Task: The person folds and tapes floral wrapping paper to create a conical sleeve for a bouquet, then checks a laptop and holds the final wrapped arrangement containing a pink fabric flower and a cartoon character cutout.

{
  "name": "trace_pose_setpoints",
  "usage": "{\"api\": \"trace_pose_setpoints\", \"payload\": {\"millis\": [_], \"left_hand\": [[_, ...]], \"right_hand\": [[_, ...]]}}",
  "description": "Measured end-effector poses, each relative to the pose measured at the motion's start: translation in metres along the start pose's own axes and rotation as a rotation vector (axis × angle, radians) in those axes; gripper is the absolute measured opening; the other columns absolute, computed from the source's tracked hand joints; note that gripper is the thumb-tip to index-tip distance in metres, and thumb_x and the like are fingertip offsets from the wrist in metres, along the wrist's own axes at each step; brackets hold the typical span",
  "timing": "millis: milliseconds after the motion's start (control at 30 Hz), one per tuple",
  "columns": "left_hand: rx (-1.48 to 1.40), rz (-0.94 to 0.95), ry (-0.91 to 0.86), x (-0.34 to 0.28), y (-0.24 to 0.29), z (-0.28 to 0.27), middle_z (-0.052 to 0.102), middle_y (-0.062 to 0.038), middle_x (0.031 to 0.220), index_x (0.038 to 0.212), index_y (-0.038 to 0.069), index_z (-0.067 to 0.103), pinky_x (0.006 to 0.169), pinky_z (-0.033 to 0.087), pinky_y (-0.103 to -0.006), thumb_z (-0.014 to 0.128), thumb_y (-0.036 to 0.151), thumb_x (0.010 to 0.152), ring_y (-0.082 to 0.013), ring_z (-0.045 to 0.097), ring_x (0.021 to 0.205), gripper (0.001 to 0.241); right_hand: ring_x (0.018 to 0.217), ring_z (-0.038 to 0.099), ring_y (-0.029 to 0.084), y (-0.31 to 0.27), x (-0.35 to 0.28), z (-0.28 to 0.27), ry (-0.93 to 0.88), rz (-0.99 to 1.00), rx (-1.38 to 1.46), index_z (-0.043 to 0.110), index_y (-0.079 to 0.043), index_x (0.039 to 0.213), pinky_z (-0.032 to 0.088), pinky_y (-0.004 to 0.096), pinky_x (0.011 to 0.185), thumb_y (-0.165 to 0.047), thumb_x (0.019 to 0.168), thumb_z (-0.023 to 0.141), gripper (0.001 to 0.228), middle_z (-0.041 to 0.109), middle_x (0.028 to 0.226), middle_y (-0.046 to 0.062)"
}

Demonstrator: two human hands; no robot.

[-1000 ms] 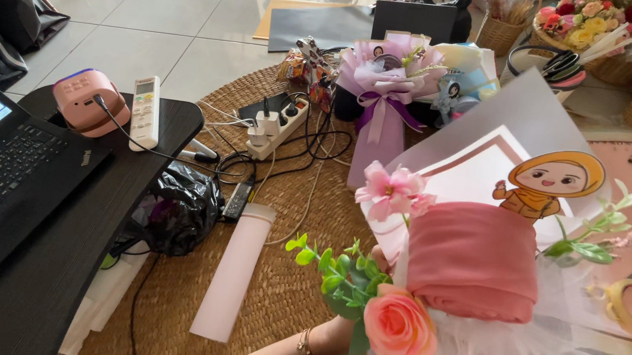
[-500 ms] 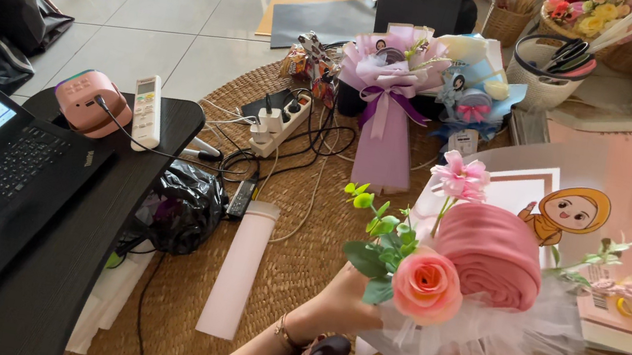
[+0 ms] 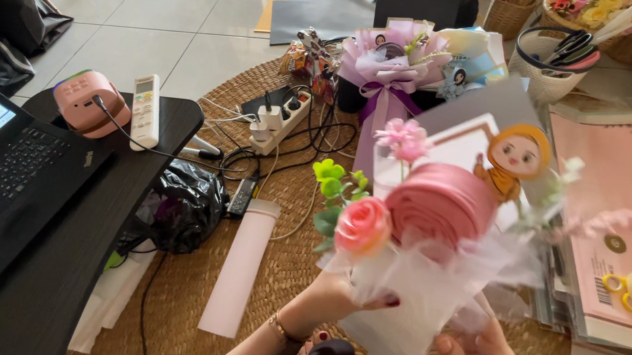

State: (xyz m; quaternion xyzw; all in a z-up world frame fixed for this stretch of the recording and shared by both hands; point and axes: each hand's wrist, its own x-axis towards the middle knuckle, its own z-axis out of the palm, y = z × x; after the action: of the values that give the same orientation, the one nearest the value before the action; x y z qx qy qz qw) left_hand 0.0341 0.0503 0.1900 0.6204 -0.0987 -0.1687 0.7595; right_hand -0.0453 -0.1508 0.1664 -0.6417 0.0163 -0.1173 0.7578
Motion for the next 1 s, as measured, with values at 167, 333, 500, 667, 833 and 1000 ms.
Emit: {"api": "trace_pose_setpoints", "payload": {"millis": [167,333,500,667,833,1000], "left_hand": [[0.028,0.152,0.005,-0.004,-0.010,-0.003,0.064,-0.007,0.109,0.116,0.006,0.058,0.090,0.051,-0.0313,0.078,0.034,0.069,-0.0161,0.060,0.099,0.058],[0.060,0.165,0.098,-0.014,-0.022,0.003,0.061,-0.009,0.117,0.123,0.008,0.053,0.096,0.050,-0.0339,0.080,0.031,0.066,-0.0200,0.059,0.108,0.067],[1.416,1.132,0.190,0.004,-0.119,-0.027,0.058,0.005,0.087,0.133,0.026,0.058,0.058,0.050,-0.0324,0.071,0.013,0.095,-0.0163,0.055,0.061,0.043],[0.435,0.489,0.235,-0.002,-0.064,0.012,0.069,0.001,0.088,0.090,0.012,0.067,0.089,0.043,-0.0268,0.079,0.014,0.079,-0.0090,0.063,0.085,0.016],[0.187,0.431,0.365,-0.010,-0.003,0.035,0.055,0.000,0.070,0.072,0.009,0.056,0.056,0.043,-0.0268,0.080,0.023,0.075,-0.0092,0.048,0.063,0.028],[0.021,0.526,0.167,-0.012,0.003,0.045,0.062,-0.013,0.110,0.125,-0.004,0.052,0.086,0.051,-0.0306,0.062,0.019,0.091,-0.0171,0.060,0.098,0.042]], "right_hand": [[0.111,0.051,0.021,0.013,-0.017,0.031,0.118,-0.157,-0.015,0.033,0.008,0.145,0.038,0.032,0.098,-0.007,0.076,0.059,0.075,0.053,0.129,0.021],[0.128,0.043,0.020,-0.007,-0.014,0.044,0.080,-0.222,-0.297,0.032,0.007,0.143,0.034,0.031,0.103,-0.027,0.072,0.062,0.084,0.046,0.141,0.019],[0.052,0.040,0.013,0.021,-0.001,0.021,0.170,-0.092,-0.615,0.058,-0.004,0.090,0.033,0.030,0.048,-0.032,0.069,0.076,0.039,0.046,0.057,0.004],[0.063,0.054,0.012,-0.015,0.017,0.031,0.091,-0.051,-0.426,0.062,-0.002,0.112,0.042,0.025,0.053,-0.023,0.073,0.072,0.046,0.062,0.083,0.007],[0.094,0.061,0.014,-0.030,0.031,0.034,0.033,0.006,-0.154,0.042,-0.003,0.142,0.051,0.027,0.079,-0.013,0.075,0.067,0.072,0.068,0.111,0.012],[0.079,0.057,0.014,-0.023,0.041,0.017,0.088,0.028,-0.249,0.064,0.000,0.114,0.047,0.026,0.061,-0.023,0.079,0.066,0.042,0.067,0.091,0.009]]}}
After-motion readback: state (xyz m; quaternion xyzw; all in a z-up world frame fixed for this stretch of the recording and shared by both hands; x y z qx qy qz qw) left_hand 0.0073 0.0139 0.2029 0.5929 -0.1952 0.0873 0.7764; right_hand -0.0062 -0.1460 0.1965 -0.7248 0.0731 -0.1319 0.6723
